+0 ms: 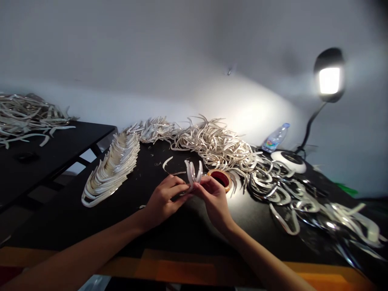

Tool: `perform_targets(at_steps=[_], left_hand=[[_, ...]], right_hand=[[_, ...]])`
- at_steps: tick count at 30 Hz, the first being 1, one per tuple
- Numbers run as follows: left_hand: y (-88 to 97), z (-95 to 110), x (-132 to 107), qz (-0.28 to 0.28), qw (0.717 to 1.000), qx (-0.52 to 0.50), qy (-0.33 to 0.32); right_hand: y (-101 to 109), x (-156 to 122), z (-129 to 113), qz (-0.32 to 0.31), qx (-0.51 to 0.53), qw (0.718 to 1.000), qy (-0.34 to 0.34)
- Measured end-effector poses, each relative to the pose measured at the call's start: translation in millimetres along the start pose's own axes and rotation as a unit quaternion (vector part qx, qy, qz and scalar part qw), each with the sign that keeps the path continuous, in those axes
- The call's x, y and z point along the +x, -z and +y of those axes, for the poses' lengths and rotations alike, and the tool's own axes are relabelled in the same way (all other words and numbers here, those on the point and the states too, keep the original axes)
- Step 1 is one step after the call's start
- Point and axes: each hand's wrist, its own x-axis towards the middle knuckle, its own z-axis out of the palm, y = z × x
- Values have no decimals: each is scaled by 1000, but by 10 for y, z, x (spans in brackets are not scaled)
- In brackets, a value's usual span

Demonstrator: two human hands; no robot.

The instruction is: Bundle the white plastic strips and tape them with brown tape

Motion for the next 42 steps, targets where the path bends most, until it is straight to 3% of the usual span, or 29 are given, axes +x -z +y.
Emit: perform_targets(at_steps=[7,15,18,23,25,34,42], left_hand=[[-17,64,-47,-32,998,-33,42],[73,59,3,-39,998,-45,19],[82,33,36,-33,994,-88,55],[79,35,71,-50,970,-166,168],[77,47,73,-44,967,-173,180],[68,77,68,4,988,-114,102],[49,74,-22,-24,999,2,30]], right_hand=[[24,5,-32,-2,-55,998,5],[-13,-13,-120,-39,-34,999,3],[-4,6,-117,-54,-31,998,-2],[26,18,-86,-64,-17,997,-38],[28,13,-79,-63,-1,997,-53],[-25,-24,-10,-22,148,978,-146],[-15,-10,-23,-38,62,991,-108]])
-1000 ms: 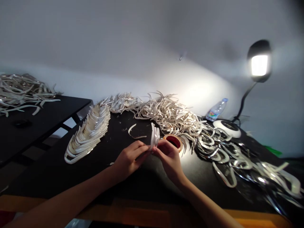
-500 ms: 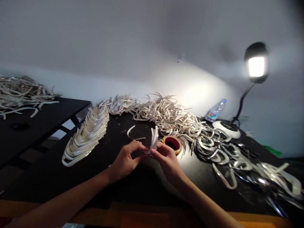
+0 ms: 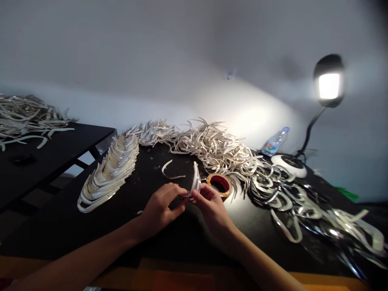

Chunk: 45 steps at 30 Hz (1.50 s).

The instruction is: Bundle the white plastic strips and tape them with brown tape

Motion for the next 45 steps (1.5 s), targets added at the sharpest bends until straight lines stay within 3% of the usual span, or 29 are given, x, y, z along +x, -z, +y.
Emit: perform_targets(at_steps=[4,8,15,28,32,35,38,41,45], left_hand=[[-17,-38,-32,3,998,40,-37],[-3,-43,-18,7,999,18,-28],[16,10,31,11,1000,-22,13],[4,-42,4,-96,982,-111,119],[23,60,52,-123,961,-157,190],[56,166,107,-138,924,-224,276],[83,226,144,-140,893,-281,321],[90,234,149,-144,896,-275,318],[83,236,113,-159,926,-218,263]], right_hand=[[45,9,-54,-15,-66,997,21],[68,22,-79,-48,-55,997,10],[31,36,-6,-5,-24,1000,15],[60,43,-144,-63,-117,991,15],[71,50,-192,-95,-97,990,-41],[70,50,-184,-81,-49,991,-92],[78,55,-128,-60,0,990,-130],[110,68,-73,-52,21,984,-167],[149,64,-101,-43,48,970,-232]])
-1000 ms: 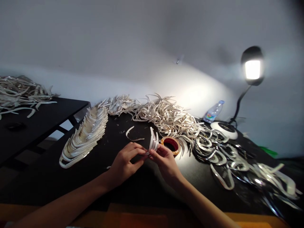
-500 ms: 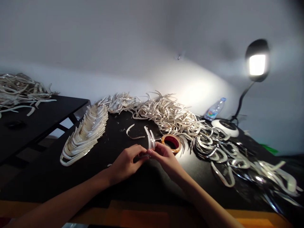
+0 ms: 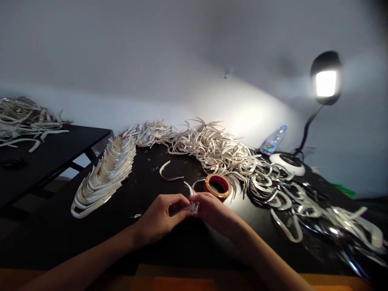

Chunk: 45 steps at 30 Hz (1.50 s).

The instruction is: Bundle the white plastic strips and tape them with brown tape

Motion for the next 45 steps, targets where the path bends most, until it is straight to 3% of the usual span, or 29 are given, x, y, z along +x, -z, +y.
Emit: perform_targets(at_steps=[5,10,14,18,22,24,28,32,35,41,43,45], left_hand=[[-18,-54,-46,-10,996,37,-79],[-14,-88,-41,-18,995,48,-91],[11,-64,-6,-8,1000,13,-4],[56,-81,29,-59,990,-59,116],[105,-101,51,-90,989,24,118],[117,-106,57,-84,984,142,72],[115,-178,63,-22,943,332,-29],[113,-327,57,-77,934,337,-93],[115,-396,47,-110,935,330,-71],[109,-364,37,-121,931,343,-46],[105,-345,37,-119,929,346,-48],[101,-340,37,-115,928,350,-49]], right_hand=[[-9,-79,-95,-52,-19,998,-10],[-22,-66,-106,-60,-44,996,40],[-46,-46,-83,-18,-64,995,74],[-23,-13,-28,-22,-125,990,65],[50,42,25,-20,-207,978,26],[90,66,39,-9,-269,963,25],[129,92,77,28,-406,911,70],[74,82,145,94,-463,875,104],[9,54,190,120,-486,857,125],[23,-12,182,114,-627,737,228],[66,-37,107,94,-637,732,224],[104,-59,8,44,-628,750,204]])
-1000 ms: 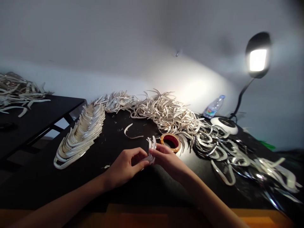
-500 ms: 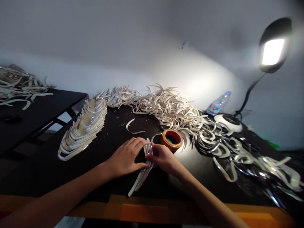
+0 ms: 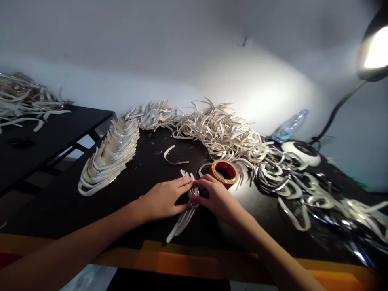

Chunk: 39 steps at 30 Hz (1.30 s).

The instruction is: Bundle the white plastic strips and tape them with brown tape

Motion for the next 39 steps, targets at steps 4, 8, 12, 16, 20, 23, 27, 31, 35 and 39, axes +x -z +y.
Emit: perform_targets(at_steps=[4,8,12,16,20,23,27,31,35,39], left_hand=[[-11,-10,-1,6,1000,7,5],[-11,2,-6,4,1000,12,13],[-18,27,-19,12,1000,21,16],[-66,19,-43,8,999,50,12],[-137,2,-57,27,996,80,7],[-170,-14,-46,64,991,115,18],[-176,-33,-28,74,987,131,64],[-158,6,-39,82,984,137,77],[-105,110,-53,121,974,162,99],[-62,166,-33,100,982,121,102]], right_hand=[[127,27,13,-46,37,998,21],[80,35,33,-29,118,993,14],[59,22,53,-34,18,999,36],[102,5,58,-46,-100,989,102],[108,1,49,-25,-122,989,81],[92,-2,47,-15,-138,988,75],[85,-10,39,-11,-147,986,76],[83,-10,18,-6,-150,987,61],[66,-10,18,-2,-153,986,58],[53,-13,23,0,-163,985,57]])
